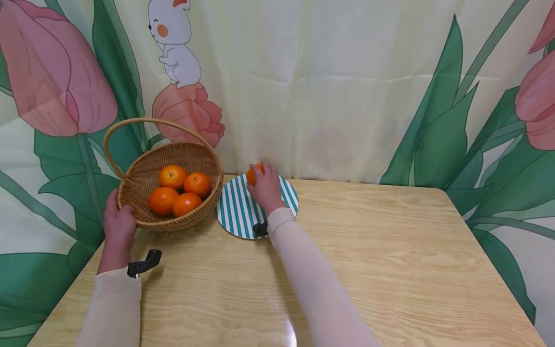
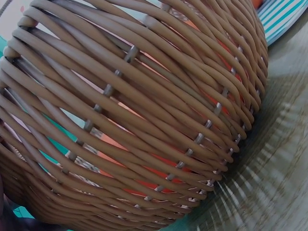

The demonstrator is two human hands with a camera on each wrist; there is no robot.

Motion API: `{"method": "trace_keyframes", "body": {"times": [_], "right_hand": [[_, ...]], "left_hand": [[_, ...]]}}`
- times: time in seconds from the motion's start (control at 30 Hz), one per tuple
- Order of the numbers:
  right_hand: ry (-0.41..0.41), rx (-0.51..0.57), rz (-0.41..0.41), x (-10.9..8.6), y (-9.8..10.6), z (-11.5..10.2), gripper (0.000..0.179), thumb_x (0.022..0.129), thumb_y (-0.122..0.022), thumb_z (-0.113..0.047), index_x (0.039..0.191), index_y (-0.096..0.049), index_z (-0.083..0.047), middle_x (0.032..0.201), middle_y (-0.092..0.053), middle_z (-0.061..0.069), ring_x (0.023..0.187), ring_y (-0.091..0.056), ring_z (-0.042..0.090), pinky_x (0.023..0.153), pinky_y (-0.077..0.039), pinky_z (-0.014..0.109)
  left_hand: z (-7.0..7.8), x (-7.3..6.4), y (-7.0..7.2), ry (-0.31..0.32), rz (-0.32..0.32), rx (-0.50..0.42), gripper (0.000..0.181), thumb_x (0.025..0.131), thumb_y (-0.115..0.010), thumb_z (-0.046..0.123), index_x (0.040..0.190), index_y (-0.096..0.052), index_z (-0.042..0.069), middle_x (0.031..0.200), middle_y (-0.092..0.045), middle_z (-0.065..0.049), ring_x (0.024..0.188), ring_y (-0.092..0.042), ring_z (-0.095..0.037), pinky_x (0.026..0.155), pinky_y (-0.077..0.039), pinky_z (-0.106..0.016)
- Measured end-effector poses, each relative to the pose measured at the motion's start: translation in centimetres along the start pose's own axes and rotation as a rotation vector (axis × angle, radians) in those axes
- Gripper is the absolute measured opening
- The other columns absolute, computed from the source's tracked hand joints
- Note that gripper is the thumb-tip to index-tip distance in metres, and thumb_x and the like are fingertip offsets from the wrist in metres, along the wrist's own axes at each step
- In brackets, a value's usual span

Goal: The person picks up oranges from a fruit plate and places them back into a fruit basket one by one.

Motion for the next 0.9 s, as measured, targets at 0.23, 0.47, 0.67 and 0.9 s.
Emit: {"method": "trace_keyframes", "body": {"times": [0.23, 0.47, 0.67, 0.9], "right_hand": [[0.006, -0.028, -0.043, 0.2, -0.7, 1.1, 0.064, 0.081, -0.066, -0.025, 0.137, -0.036, -0.030, 0.147, -0.020, 0.008, 0.129, -0.026, 0.029, 0.101, -0.039, 0.044], [0.002, 0.027, -0.092, 0.0, -1.2, 1.5, 0.059, 0.082, -0.066, -0.020, 0.133, -0.039, -0.029, 0.148, -0.018, 0.008, 0.121, -0.037, 0.031, 0.101, -0.040, 0.042], [0.019, 0.013, -0.038, -0.2, -1.1, 1.2, 0.050, 0.082, -0.066, -0.021, 0.126, -0.043, -0.028, 0.143, -0.026, 0.011, 0.116, -0.041, 0.032, 0.099, -0.041, 0.043], [0.065, 0.013, -0.016, -0.4, -0.8, 0.9, 0.048, 0.082, -0.066, -0.023, 0.124, -0.043, -0.027, 0.139, -0.030, 0.011, 0.111, -0.045, 0.033, 0.094, -0.044, 0.042]], "left_hand": [[-0.2, -0.2, -0.1, -0.001, -0.001, 0.011, 0.061, 0.092, -0.019, 0.015, 0.144, 0.003, 0.040, 0.154, -0.006, -0.004, 0.134, -0.024, -0.031, 0.105, -0.031, -0.050], [-0.6, -0.3, -0.3, 0.003, -0.005, 0.000, 0.060, 0.093, -0.018, 0.017, 0.143, 0.004, 0.041, 0.154, -0.004, -0.003, 0.135, -0.023, -0.032, 0.105, -0.030, -0.052], [-0.7, -0.2, -0.2, -0.013, 0.003, 0.012, 0.060, 0.093, -0.019, 0.017, 0.144, 0.004, 0.039, 0.154, -0.005, -0.003, 0.135, -0.025, -0.031, 0.106, -0.030, -0.050], [-0.3, 0.0, 0.0, -0.015, 0.014, 0.028, 0.060, 0.093, -0.018, 0.017, 0.144, 0.004, 0.040, 0.154, -0.005, -0.002, 0.135, -0.024, -0.030, 0.106, -0.030, -0.049]]}}
Point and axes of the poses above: each hand's wrist, its own x-axis towards the middle knuckle, its own y-axis out of the back of the hand, z = x × y, the point moved 4 cm from there along x, towards the middle knuckle
